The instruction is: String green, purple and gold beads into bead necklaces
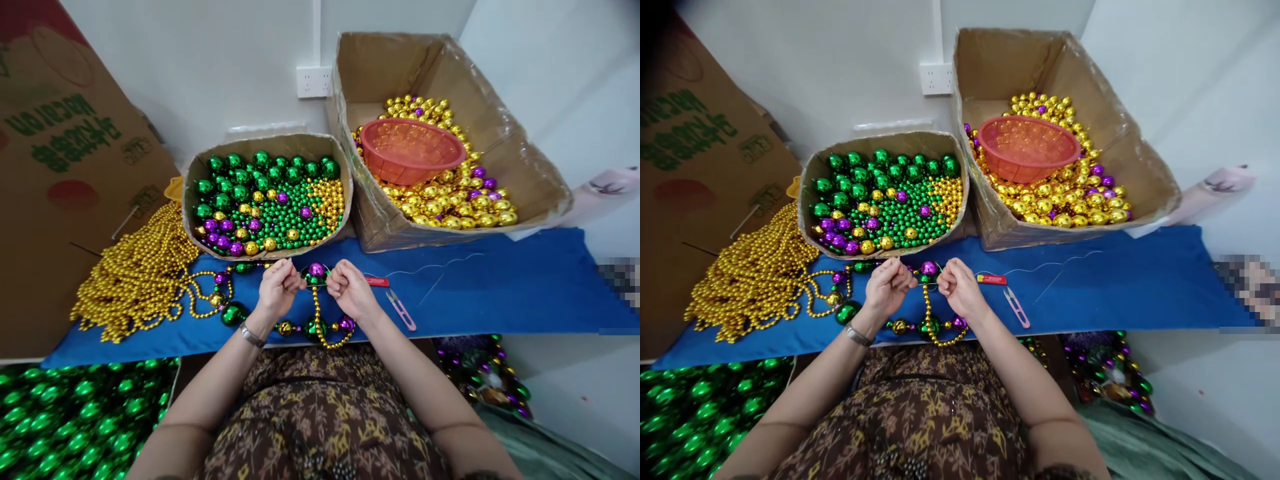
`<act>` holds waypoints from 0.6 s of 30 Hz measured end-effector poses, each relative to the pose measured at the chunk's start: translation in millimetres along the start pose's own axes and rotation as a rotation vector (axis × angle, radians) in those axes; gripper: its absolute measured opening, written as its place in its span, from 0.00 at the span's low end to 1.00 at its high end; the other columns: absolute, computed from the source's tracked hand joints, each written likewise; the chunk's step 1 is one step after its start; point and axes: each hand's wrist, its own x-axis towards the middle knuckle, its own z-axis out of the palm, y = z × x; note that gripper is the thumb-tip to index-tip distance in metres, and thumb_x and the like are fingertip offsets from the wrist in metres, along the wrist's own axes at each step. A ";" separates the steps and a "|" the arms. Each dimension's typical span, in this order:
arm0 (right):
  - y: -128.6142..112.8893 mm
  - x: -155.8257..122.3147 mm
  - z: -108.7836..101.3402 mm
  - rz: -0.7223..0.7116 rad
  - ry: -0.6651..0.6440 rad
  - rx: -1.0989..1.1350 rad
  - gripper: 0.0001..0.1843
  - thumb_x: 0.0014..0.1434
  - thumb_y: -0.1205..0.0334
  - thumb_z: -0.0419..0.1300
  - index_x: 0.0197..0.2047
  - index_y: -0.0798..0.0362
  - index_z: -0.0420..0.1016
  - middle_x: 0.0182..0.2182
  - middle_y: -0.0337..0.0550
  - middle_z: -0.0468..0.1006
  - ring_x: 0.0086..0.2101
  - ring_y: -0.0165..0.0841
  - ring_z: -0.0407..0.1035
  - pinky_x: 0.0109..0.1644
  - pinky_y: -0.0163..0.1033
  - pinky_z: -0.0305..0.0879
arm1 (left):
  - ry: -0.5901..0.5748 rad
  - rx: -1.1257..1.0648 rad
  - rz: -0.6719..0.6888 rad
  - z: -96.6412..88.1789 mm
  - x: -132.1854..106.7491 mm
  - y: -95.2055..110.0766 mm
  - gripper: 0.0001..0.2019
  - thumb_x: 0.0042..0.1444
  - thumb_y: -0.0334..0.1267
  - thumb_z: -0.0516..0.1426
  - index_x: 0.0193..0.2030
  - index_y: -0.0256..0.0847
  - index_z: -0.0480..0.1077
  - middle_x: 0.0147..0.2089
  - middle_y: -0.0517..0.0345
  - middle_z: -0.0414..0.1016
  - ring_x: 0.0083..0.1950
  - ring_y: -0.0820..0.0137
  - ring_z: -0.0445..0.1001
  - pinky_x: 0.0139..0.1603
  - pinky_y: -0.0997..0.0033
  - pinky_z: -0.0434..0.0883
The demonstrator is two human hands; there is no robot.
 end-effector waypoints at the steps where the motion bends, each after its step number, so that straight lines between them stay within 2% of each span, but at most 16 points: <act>1: 3.2 0.2 -2.6 -0.004 0.000 -0.029 0.23 0.54 0.47 0.61 0.27 0.49 0.50 0.19 0.28 0.46 0.20 0.25 0.53 0.21 0.29 0.49 | 0.003 0.007 -0.020 -1.2 -0.2 -3.0 0.19 0.50 0.48 0.64 0.23 0.39 0.61 0.17 0.71 0.47 0.19 0.80 0.50 0.28 0.72 0.65; 4: 0.8 -1.4 -11.3 -0.099 -0.039 -0.221 0.19 0.59 0.46 0.57 0.29 0.49 0.57 0.20 0.30 0.57 0.24 0.27 0.62 0.27 0.32 0.59 | -0.035 0.031 -0.040 -0.1 -0.8 -4.2 0.16 0.52 0.49 0.63 0.28 0.38 0.67 0.19 0.68 0.53 0.22 0.78 0.56 0.32 0.70 0.68; 6: -12.2 -4.7 -16.8 -0.209 -0.077 -0.507 0.16 0.63 0.47 0.53 0.32 0.50 0.64 0.25 0.35 0.67 0.29 0.29 0.67 0.35 0.36 0.65 | -0.075 0.069 -0.016 2.0 -1.1 0.8 0.17 0.55 0.51 0.60 0.32 0.36 0.72 0.21 0.65 0.58 0.25 0.77 0.60 0.34 0.70 0.69; 9: -41.3 -10.2 -20.0 -0.443 -0.142 -1.005 0.14 0.66 0.52 0.51 0.37 0.51 0.70 0.33 0.42 0.74 0.35 0.32 0.69 0.43 0.40 0.65 | -0.156 0.161 -0.015 2.9 -0.8 12.3 0.17 0.57 0.50 0.58 0.38 0.35 0.75 0.26 0.60 0.65 0.30 0.74 0.65 0.35 0.70 0.69; 11: -59.2 -10.9 -16.4 -0.643 -0.190 -1.226 0.13 0.67 0.55 0.51 0.37 0.51 0.72 0.36 0.45 0.75 0.39 0.34 0.69 0.46 0.43 0.64 | -0.226 0.232 -0.041 2.6 0.2 19.5 0.16 0.58 0.48 0.58 0.41 0.35 0.75 0.30 0.58 0.67 0.32 0.74 0.66 0.35 0.72 0.68; 14: -73.7 -2.4 -2.7 -0.847 -0.279 -1.395 0.12 0.67 0.56 0.51 0.37 0.51 0.73 0.39 0.47 0.75 0.42 0.36 0.67 0.49 0.44 0.64 | -0.320 0.357 -0.059 3.4 1.9 26.9 0.14 0.58 0.46 0.59 0.44 0.37 0.75 0.31 0.58 0.69 0.32 0.74 0.66 0.34 0.73 0.67; 18: -71.4 19.8 16.8 -0.869 -0.411 -1.442 0.12 0.67 0.57 0.52 0.38 0.50 0.75 0.40 0.47 0.74 0.44 0.37 0.66 0.49 0.45 0.65 | -0.392 0.490 -0.055 7.6 1.5 30.4 0.12 0.56 0.44 0.61 0.33 0.36 0.73 0.27 0.60 0.68 0.29 0.76 0.65 0.31 0.74 0.66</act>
